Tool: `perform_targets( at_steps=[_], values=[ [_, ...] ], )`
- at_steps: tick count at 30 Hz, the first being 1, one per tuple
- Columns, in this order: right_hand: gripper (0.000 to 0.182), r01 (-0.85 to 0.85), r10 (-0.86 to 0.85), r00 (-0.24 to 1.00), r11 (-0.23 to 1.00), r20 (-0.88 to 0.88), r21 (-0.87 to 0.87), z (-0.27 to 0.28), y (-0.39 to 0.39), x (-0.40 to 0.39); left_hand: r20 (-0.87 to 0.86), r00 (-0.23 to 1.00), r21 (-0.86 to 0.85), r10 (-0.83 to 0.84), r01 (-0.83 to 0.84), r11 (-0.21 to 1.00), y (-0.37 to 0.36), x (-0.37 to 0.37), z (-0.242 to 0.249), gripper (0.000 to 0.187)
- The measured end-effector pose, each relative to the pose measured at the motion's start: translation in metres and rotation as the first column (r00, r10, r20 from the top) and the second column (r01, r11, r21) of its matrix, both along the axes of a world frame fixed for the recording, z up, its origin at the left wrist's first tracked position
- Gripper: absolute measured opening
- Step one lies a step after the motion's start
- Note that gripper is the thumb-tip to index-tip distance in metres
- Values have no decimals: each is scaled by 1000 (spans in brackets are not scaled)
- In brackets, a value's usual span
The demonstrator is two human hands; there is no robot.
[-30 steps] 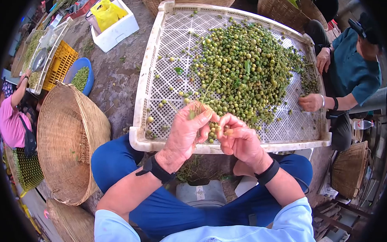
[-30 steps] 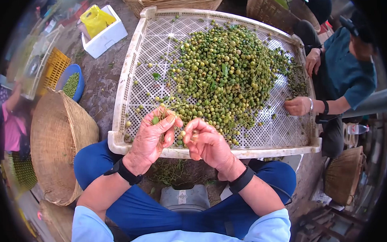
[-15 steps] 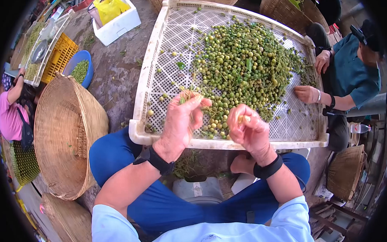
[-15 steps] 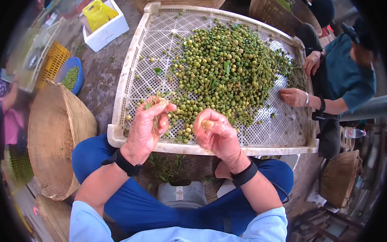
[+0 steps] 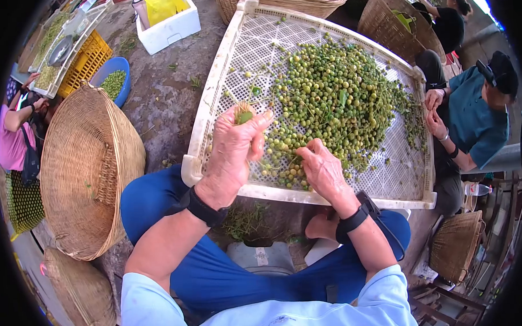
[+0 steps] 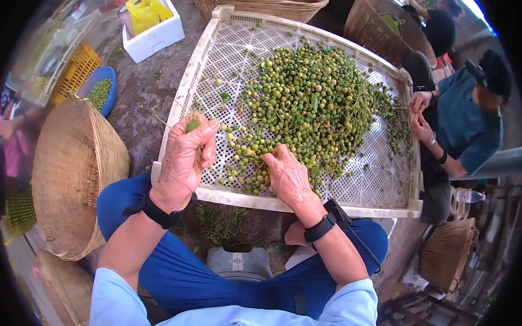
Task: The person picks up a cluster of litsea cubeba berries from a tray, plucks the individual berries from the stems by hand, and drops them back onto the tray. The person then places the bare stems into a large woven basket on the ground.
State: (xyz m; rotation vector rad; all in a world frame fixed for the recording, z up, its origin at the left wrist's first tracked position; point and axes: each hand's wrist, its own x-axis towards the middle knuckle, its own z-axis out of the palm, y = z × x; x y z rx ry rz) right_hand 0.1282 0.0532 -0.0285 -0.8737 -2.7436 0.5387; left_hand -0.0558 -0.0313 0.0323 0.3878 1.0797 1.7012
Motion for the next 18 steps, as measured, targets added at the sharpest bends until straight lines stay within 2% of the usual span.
perform_targets(
  at_steps=[2,3,6,10,13,14,16,18],
  values=[
    [28,-31,29,997,999,75,21,-5,1,-2,1,1000,-18,2,-2,1000,-1,2,0,17],
    [22,-47,49,995,999,88,-14,-6,1,-3,15,1000,-48,-6,7,999,-1,3,1,17],
    [21,-62,67,989,997,135,-38,-2,0,-5,8,998,-101,-59,59,993,1,8,-4,19],
    [18,19,-14,998,997,59,-76,-2,4,0,-52,980,-153,-191,182,971,4,18,-7,23],
    [21,76,-138,965,960,-221,-271,-6,8,2,-98,972,-153,-215,199,968,6,24,-12,27],
    [21,77,-141,964,959,-226,-272,-7,10,3,-124,966,-145,-226,208,967,6,26,-13,28],
    [19,131,-314,912,832,-263,-539,4,10,3,-103,965,-157,-240,222,962,7,31,-15,25],
    [17,130,-345,896,805,-279,-579,14,7,5,-255,935,-251,-246,182,951,9,36,-19,17]
  ],
)
